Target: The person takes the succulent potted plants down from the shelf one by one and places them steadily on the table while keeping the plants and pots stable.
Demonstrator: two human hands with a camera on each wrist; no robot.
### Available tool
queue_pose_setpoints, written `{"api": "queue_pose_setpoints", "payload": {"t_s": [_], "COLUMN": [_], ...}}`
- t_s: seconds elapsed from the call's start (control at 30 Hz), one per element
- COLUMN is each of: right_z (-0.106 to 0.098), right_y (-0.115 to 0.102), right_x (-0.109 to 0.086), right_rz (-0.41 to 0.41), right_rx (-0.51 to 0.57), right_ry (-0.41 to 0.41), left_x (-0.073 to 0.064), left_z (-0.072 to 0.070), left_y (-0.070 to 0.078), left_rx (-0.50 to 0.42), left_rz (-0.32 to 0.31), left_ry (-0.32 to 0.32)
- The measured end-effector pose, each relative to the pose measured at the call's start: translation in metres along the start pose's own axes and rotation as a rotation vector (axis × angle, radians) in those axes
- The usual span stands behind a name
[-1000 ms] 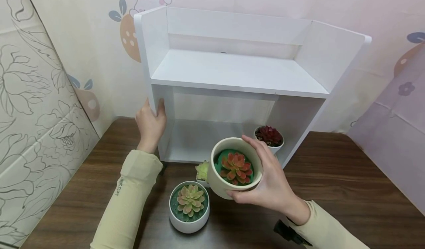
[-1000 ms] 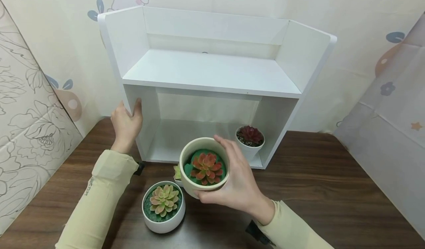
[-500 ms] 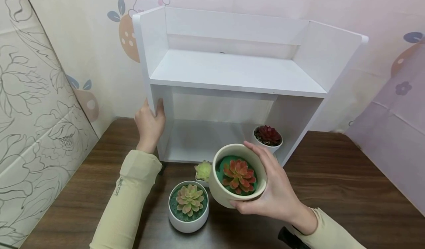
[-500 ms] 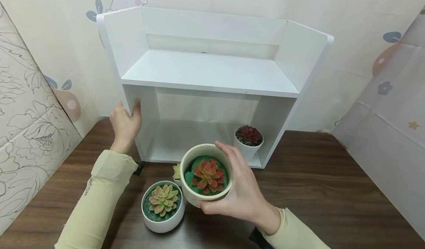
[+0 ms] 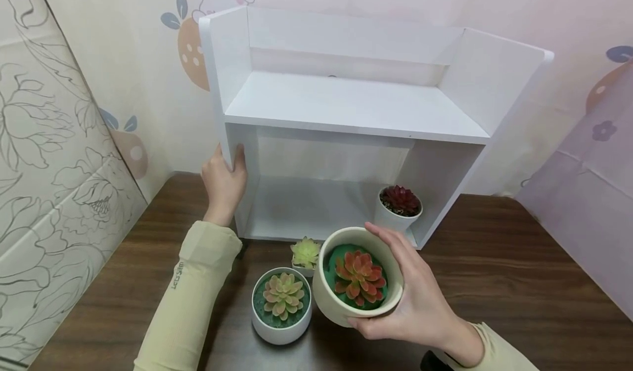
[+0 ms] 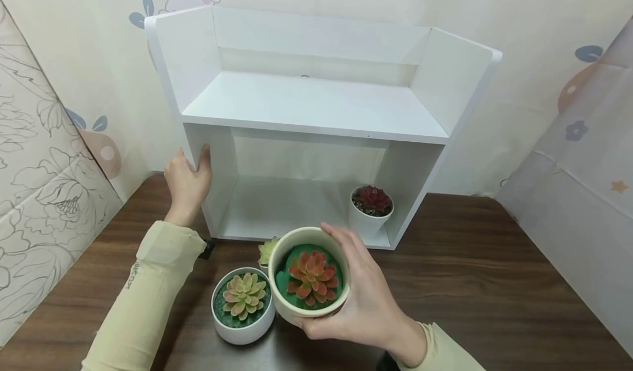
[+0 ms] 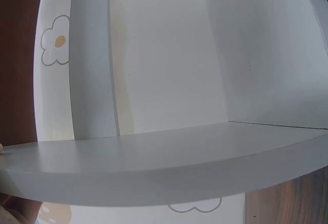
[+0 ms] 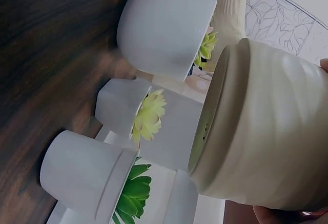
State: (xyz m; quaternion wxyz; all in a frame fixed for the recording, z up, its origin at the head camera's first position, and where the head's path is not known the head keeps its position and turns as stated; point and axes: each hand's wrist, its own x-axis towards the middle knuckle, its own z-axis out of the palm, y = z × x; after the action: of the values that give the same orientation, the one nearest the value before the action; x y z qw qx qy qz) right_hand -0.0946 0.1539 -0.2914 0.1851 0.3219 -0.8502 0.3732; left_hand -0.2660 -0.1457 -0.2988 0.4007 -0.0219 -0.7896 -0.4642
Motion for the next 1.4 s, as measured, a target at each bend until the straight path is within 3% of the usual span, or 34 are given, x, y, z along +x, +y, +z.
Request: {"api": "queue_pose_setpoints", "payload": {"t_s": [0.23,0.7,1.17,1.4], "right_z": [0.0,0.002,0.012,0.015], "right_y": [-0.002,-0.001,0.008,0.012], "right_x": [-0.005,-0.015,-0.028,-0.033], "right_rz": [-0.032,0.011,0.031,0.149], "right_rx": [0.013,0.045,-0.034,-0.043], "right_ry": [-0.005,-0.054,-0.096,-0.165], "left_x": [0.002,0.002,0.001,0.0], "left_z": [0.0,0.0,0.0,0.001], "left_y": [-0.001,0.001,-0.001,-0.001], "left_rx": [-0.001,0.006,0.005,0.009], "left_rz": [-0.002,0.002,0.005,0.011], "left_ry": [0.008,0.008,0.011,0.007]}}
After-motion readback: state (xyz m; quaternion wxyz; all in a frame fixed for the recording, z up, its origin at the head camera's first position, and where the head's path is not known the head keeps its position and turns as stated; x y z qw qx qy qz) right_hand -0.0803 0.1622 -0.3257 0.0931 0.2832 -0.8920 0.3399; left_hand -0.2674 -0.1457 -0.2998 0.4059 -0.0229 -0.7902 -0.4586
